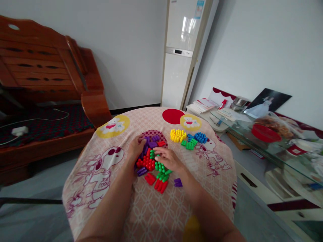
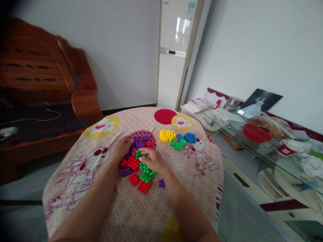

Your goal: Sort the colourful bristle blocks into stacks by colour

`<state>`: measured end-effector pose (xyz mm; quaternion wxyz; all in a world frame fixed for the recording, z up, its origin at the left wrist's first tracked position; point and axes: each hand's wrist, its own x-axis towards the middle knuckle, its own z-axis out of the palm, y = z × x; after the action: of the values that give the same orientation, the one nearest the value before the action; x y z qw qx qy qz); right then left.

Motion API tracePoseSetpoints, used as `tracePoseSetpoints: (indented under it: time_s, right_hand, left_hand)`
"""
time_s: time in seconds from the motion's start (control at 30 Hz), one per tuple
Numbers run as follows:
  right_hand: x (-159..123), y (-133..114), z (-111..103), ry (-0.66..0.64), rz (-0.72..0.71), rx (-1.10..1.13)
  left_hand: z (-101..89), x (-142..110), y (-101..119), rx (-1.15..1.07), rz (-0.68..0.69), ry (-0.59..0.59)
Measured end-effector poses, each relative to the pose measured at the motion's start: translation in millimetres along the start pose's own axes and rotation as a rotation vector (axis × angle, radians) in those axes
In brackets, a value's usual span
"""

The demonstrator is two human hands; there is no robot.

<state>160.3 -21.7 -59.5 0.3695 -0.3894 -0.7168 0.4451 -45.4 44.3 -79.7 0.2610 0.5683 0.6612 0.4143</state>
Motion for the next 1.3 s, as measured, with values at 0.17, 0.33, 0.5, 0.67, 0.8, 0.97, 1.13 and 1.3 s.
tracePoseSetpoints:
  time_s: [0.17,0.33,0.5,0.67,0.8,0.97,1.13,1.3]
  right_hand:
    - [-6,16,-95,0.761,0.061,-0.179]
    - [-13,67,-211,1.286,0.295,-0.569]
    - [13,96,-215,1.052,0.423,-0.476]
    - [61,80,-160,0.583,0.236,-0.392]
    - [92,54,-112,0.182,0.127,-0.319]
    - [95,24,-59,-0.106,-0.067,-0.299]
    - [58,-4,-29,-0.292,-0.273,-0.248]
    - [21,-23,-37,-0.330,-0.295,-0.268]
  left_hand:
    - [1.9,-2,-6,-0.118,0.045,-0.079]
    - [4.0,2,-10,-0.164,0.034,-0.122]
    - [2.6,4,-13,-0.167,0.031,-0.132]
    - [-1.6,3,-10,-0.135,0.071,-0.180]
    - [-4.1,2,-3,-0.106,0.113,-0.181]
    - [-7.6,1,0,-0.135,0.154,-0.186]
    - [-12.1,0,0,-0.258,0.095,-0.160]
    - [-6.0,-5,13,-0.266,0.067,-0.137]
